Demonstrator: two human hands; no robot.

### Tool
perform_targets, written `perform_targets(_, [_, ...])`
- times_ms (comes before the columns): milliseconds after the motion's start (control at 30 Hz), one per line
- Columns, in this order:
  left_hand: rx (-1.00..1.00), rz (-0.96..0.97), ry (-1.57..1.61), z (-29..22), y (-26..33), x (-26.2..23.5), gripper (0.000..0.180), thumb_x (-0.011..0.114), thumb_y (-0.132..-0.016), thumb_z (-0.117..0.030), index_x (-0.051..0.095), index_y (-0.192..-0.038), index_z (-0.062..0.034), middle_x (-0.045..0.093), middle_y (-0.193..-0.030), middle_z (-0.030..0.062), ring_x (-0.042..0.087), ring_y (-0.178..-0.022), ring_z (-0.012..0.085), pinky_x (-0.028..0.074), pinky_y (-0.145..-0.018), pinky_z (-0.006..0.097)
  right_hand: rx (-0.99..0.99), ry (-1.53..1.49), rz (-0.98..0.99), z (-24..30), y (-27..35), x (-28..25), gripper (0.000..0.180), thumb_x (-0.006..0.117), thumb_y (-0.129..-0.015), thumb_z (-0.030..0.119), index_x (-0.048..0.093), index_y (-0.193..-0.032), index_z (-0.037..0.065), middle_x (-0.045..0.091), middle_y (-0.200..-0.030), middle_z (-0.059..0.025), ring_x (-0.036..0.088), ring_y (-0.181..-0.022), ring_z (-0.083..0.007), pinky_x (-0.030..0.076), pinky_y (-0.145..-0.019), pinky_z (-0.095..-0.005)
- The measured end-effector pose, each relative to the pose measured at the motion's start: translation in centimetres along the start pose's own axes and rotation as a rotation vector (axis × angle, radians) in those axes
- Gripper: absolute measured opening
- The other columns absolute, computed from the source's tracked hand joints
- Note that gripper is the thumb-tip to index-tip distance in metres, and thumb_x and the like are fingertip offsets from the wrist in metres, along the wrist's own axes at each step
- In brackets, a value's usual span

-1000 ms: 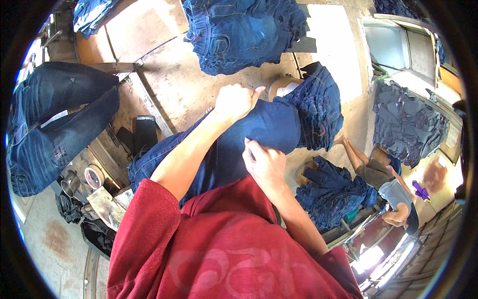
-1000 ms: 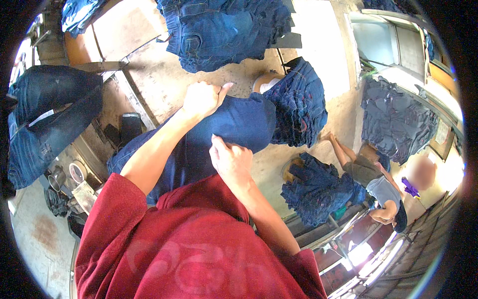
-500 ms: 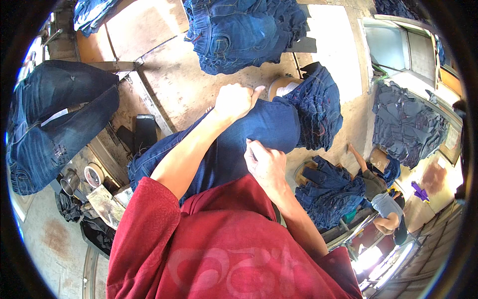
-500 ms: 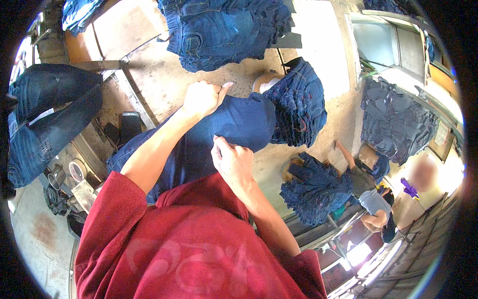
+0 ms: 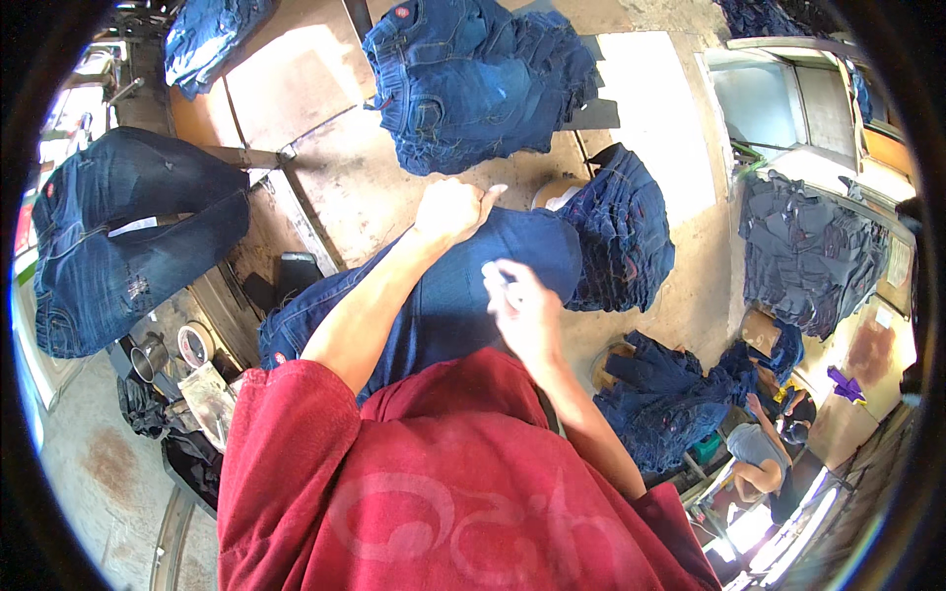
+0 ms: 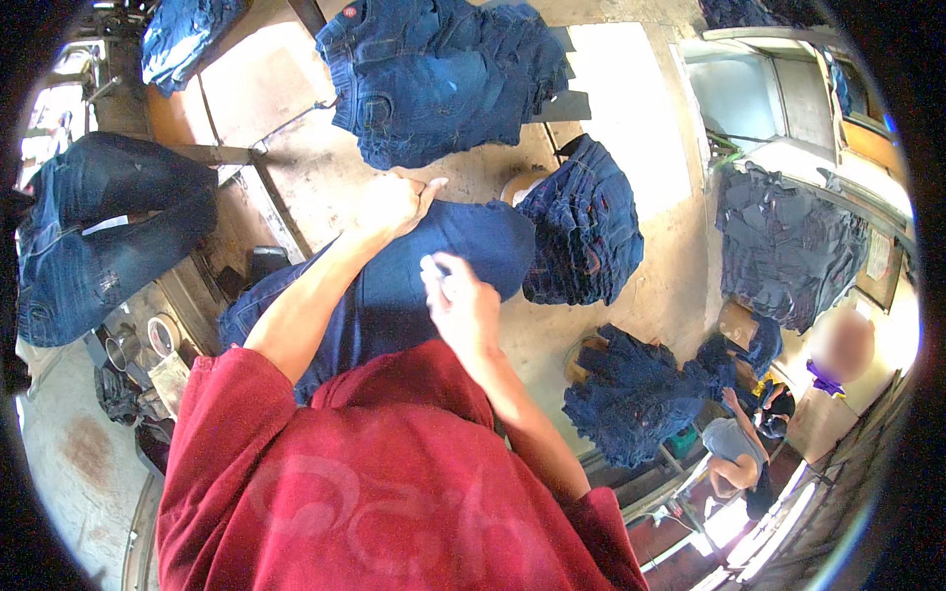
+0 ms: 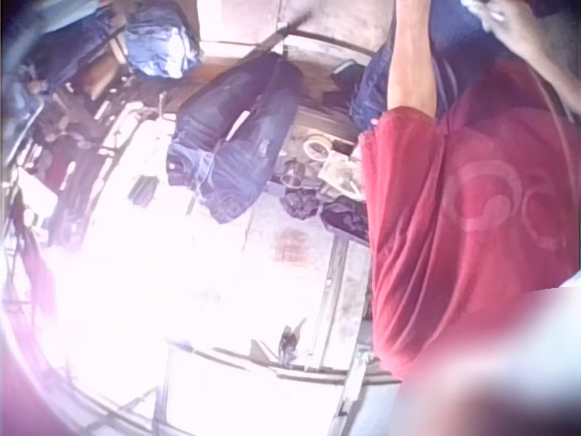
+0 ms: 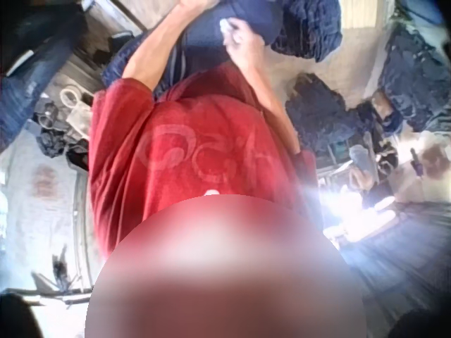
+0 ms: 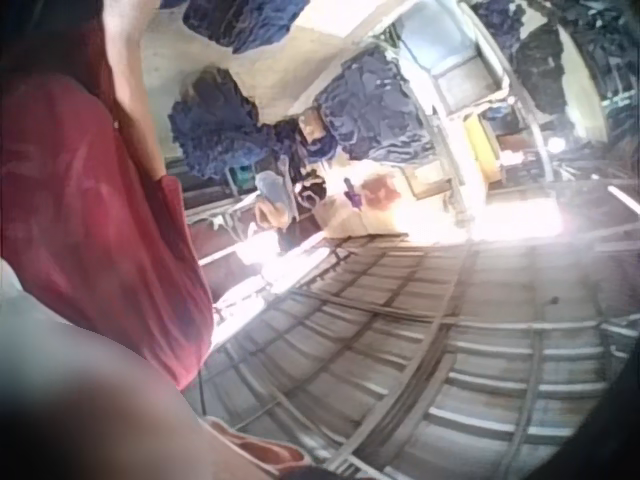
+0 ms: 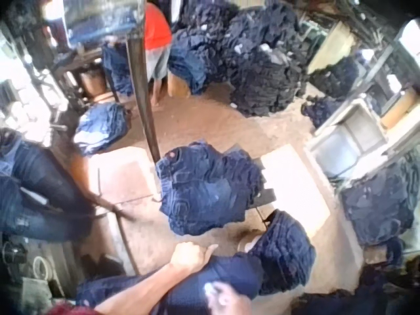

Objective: The person repeatedly picks up pairs of jeans from a pile, lays them on a table, and uses a white marker to draw lines along the seams. The person handles each pair one at a time, marking both legs before placing the jeans back on the pile.

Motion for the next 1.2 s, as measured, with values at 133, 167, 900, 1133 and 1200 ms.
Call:
perform_targets(133, [-0.307, 0.314, 0.084, 1.1, 1.4, -5.4, 0.064, 0.069, -0.1, -0.062, 0.07, -0.078, -0.0018, 0.071, -0.068, 0.0216, 0.074, -0.069, 0.0418, 0.059, -0.068, 0.052, 0.322, -0.306, -0.334, -6.3, 1.0, -5.8, 0.023, 0.058, -0.115, 0.029, 0.058, -0.119, 0.006, 0.056, -0.08, 0.0021, 0.061, -0.067, -0.0084, 0.058, -0.057, -0.0255])
perform_targets(167, [-0.367, 0.296, 0.047, 1.7, 2.5, -7.8, 0.067, 0.066, -0.101, -0.065, 0.072, -0.084, -0.0009, 0.072, -0.071, 0.0228, 0.076, -0.074, 0.0433, 0.059, -0.072, 0.052, 0.512, -0.339, -0.413, -8.2, 1.5, -6.7, 0.034, 0.068, -0.109, 0.043, 0.056, -0.113, 0.012, 0.051, -0.078, 0.0047, 0.055, -0.062, -0.0057, 0.051, -0.049, -0.0237])
perform_targets(900, [-0.078, 0.462, 0.314, 5.6, 12.2, -17.3, 0.054, 0.091, -0.082, -0.046, 0.073, -0.093, 0.0037, 0.069, -0.087, 0.0223, 0.071, -0.083, 0.041, 0.054, -0.073, 0.046, 0.19, 0.197, -0.296, -9.3, -3.1, -8.8, 0.03, 0.056, -0.115, 0.029, 0.057, -0.13, 0.003, 0.072, -0.12, -0.0253, 0.072, -0.103, -0.0348, 0.054, -0.088, -0.0484])
perform_targets(1133, [-0.008, 0.534, 0.605, 9.2, 9.5, -16.4, 0.047, 0.091, -0.086, -0.039, 0.069, -0.078, 0.0017, 0.062, -0.072, 0.0186, 0.061, -0.066, 0.0406, 0.05, -0.065, 0.046, -0.381, 0.105, -0.091, 10.3, 4.8, 8.9, 0.018, 0.077, -0.099, 0.011, 0.074, -0.116, 0.008, 0.079, -0.09, -0.0124, 0.078, -0.073, -0.028, 0.06, -0.062, -0.0377])
perform_targets(1200, [-0.006, 0.556, 0.556, 9.5, 9.6, -16.1, 0.041, 0.091, -0.087, -0.034, 0.071, -0.081, 0.0015, 0.061, -0.073, 0.0177, 0.061, -0.07, 0.0401, 0.05, -0.069, 0.047, -0.378, 0.177, -0.064, 11.0, 4.4, 10.9, 0.019, 0.08, -0.092, 0.001, 0.077, -0.11, 0.004, 0.08, -0.093, -0.0125, 0.074, -0.068, -0.0285, 0.059, -0.062, -0.0376])
Point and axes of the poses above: each hand's wrist, its own y-axis away from the middle knuckle, its own x-axis out of the palm, z = x × y, the point moved 3 cm from there along -y, towards the middle knuckle
